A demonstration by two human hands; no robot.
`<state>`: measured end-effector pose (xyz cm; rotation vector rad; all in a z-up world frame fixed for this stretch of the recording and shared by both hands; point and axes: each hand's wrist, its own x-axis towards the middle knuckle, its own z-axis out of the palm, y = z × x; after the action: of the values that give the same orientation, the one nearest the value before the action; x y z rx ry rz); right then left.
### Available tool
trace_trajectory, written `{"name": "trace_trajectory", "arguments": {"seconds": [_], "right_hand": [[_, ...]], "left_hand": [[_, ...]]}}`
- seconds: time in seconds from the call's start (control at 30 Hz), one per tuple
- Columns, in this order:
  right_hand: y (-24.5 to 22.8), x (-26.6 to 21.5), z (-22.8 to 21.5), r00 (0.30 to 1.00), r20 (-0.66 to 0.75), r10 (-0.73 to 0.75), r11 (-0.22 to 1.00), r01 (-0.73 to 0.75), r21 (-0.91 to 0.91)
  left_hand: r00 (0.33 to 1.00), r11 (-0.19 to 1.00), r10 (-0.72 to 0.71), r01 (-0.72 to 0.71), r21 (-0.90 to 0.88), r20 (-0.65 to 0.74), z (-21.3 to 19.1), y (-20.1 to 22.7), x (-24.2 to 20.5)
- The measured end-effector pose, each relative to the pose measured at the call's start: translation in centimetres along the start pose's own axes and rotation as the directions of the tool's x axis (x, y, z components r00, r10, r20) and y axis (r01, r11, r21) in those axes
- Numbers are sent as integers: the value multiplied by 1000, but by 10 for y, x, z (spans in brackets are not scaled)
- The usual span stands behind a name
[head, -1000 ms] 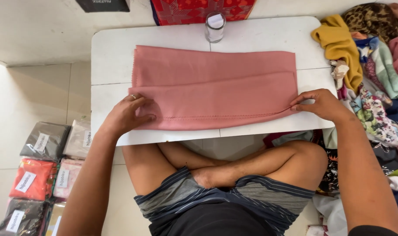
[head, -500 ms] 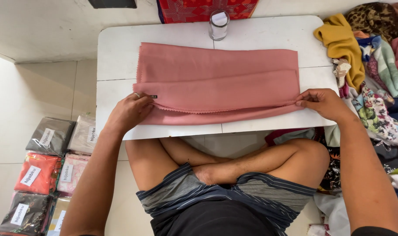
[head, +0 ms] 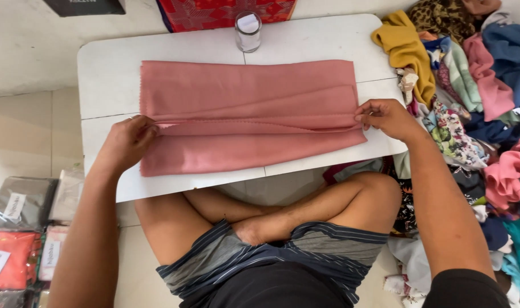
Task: Folding a hijab and cleaning it with a lint roller on a small table
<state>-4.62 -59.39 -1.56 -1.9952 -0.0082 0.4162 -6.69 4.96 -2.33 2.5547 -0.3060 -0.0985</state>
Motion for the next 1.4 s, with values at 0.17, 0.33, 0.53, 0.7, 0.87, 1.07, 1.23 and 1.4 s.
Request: {"name": "trace_trajectory", "arguments": {"seconds": [0.17,0.33,0.53,0.7,0.87,1.07,1.23,1.4], "right_hand": [[4,10,5,1000,-8,7,998,-7,61],[-9,2,12,999,-4,39,974,-37,223],[-4,-4,13,999,-7,-51,999,51,18],[1,-3,10,983,-115,-141,989,134,-68],[2,17,8,968,-173,-182,971,204,121],[-3,70,18,902,-361,-238,936,313,164],[-14,105,33,766,-583,-271,955,290,-63],[-6,119,42,758,-614,-222,974,143,-175]], "left_hand": [[994,992,-104,107,-63,38,-11,15,10],[985,981,-172,174,-82,32,-10,12,15],[987,975,-160,163,-154,31,-26,37,6],[990,979,-140,139,-150,6,-31,42,7],[988,971,-135,116,-207,-80,-36,47,23],[971,972,-119,71,-224,-207,-19,11,80],[970,982,-75,31,-186,-233,-3,-17,128],[965,994,-114,109,-31,-237,10,-17,140]]}}
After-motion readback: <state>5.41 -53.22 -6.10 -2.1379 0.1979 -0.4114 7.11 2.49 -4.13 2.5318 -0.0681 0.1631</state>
